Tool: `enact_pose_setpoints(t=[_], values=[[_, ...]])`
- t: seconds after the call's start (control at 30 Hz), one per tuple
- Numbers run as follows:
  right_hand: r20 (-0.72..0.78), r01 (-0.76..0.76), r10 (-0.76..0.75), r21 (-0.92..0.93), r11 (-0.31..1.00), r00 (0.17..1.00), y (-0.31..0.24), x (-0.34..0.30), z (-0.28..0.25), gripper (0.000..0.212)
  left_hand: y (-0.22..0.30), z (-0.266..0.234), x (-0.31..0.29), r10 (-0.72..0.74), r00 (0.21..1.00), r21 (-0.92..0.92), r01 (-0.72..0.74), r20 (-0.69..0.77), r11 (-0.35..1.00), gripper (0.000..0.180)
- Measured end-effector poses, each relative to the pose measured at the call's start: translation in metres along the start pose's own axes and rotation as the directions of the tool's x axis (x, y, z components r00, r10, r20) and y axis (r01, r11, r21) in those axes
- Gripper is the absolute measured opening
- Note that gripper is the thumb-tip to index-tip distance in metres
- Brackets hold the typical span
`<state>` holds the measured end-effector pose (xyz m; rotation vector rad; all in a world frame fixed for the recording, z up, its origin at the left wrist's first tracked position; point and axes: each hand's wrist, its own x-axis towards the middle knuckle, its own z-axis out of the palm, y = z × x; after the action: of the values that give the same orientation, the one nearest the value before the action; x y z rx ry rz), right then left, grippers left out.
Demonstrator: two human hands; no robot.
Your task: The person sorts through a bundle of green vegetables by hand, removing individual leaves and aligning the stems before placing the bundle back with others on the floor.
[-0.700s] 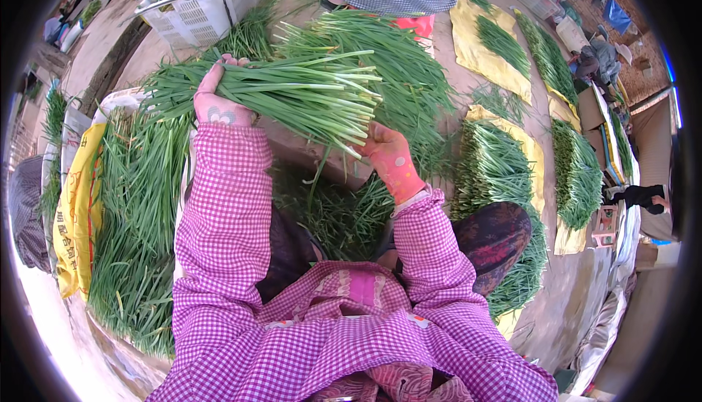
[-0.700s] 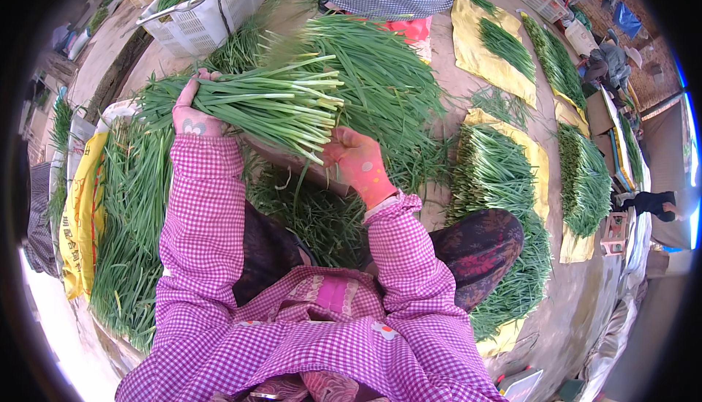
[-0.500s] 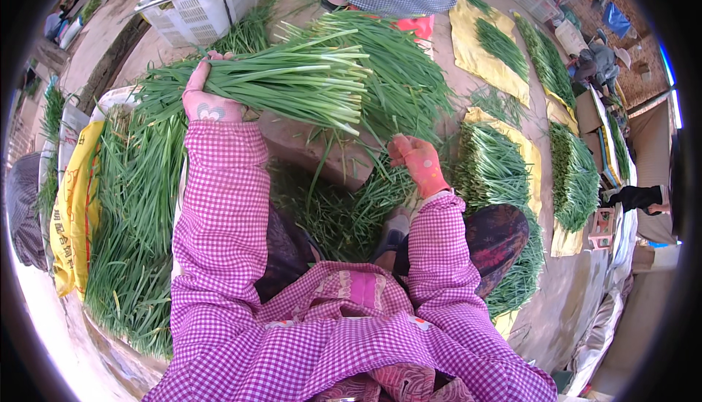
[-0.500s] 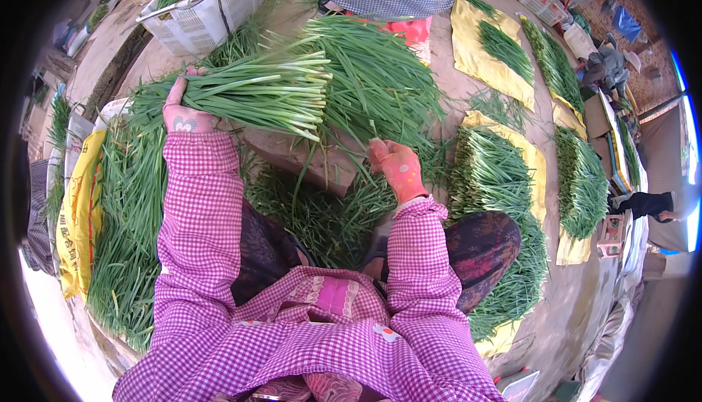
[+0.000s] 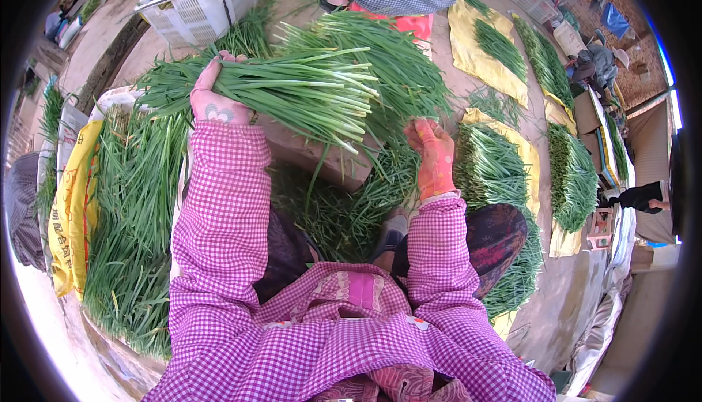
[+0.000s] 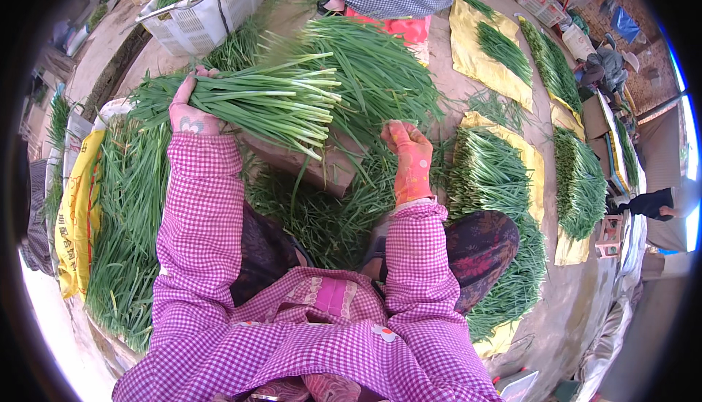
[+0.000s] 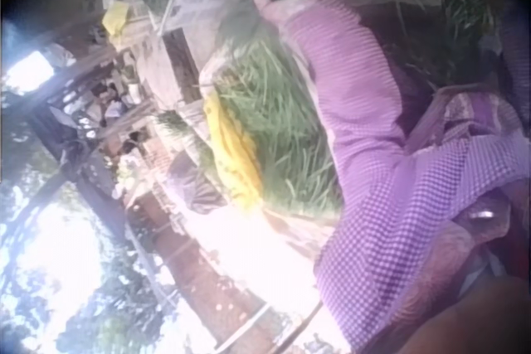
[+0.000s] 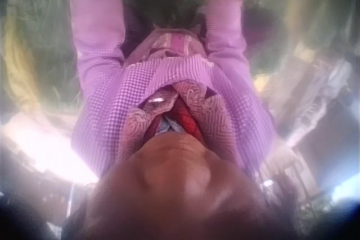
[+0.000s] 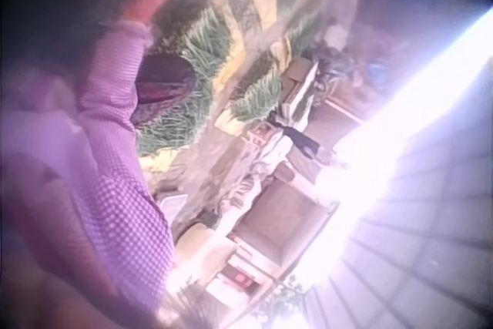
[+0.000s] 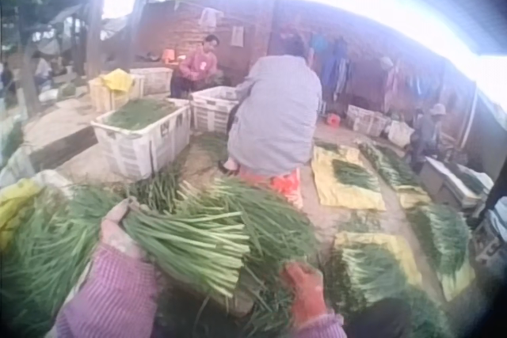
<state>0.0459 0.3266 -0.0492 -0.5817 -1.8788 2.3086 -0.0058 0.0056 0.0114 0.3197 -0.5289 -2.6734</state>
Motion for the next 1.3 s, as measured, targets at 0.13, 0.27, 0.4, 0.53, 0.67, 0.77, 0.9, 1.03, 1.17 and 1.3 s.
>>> enact_pose_setpoints(t=[0.13,0.27,0.4,0.53,0.67,0.77,0.9,1.03,1.17,1.3], values=[[0.466,0.126,-0.178,0.14,0.982,0.867,-0.027,-0.048,0.061,0.034,-0.011,0.004,-0.01,-0.066,0.996,0.059,0.069,-0.054,0.996,0.016],[0.205,0.143,-0.179,0.178,0.974,0.962,-0.013,-0.025,0.045,0.019,0.001,0.002,-0.006,-0.039,0.999,0.041,0.039,0.021,0.998,0.015],[0.03,0.293,-0.292,-0.127,0.948,0.956,-0.021,-0.013,0.01,0.031,0.001,0.008,-0.005,0.019,0.999,0.024,-0.018,-0.032,1.0,0.014],[0.563,0.778,-0.632,-0.619,0.105,0.533,-0.046,-0.066,0.076,0.088,-0.028,0.006,-0.028,-0.085,0.996,0.135,0.086,-0.011,0.987,0.02],[0.652,0.73,-0.429,-0.683,0.026,0.626,-0.024,-0.067,0.11,0.095,-0.06,0.001,-0.055,-0.379,0.925,0.156,0.369,0.035,0.916,0.025],[0.531,0.53,-0.144,-0.705,0.472,0.835,-0.025,-0.062,0.1,0.076,-0.06,0.0,-0.056,-0.467,0.88,0.298,0.423,0.091,0.856,0.03],[0.677,0.058,0.127,-0.244,0.968,0.725,-0.041,-0.056,0.07,0.059,-0.044,0.012,-0.059,-0.518,0.742,0.772,0.001,0.425,0.635,0.05],[0.751,-0.188,0.332,-0.274,0.943,0.571,-0.049,-0.061,0.065,0.057,-0.049,0.023,-0.061,-0.582,0.497,0.562,0.209,0.644,0.8,0.07],[0.771,-0.29,0.322,-0.186,0.939,0.549,-0.018,-0.053,0.056,0.053,-0.057,0.015,-0.064,-0.655,0.51,0.535,0.383,0.557,0.753,0.06],[0.585,0.107,0.081,-0.28,0.954,0.807,-0.016,-0.038,0.044,0.039,-0.042,0.012,-0.046,-0.382,0.903,0.415,0.276,0.196,0.867,0.037]])
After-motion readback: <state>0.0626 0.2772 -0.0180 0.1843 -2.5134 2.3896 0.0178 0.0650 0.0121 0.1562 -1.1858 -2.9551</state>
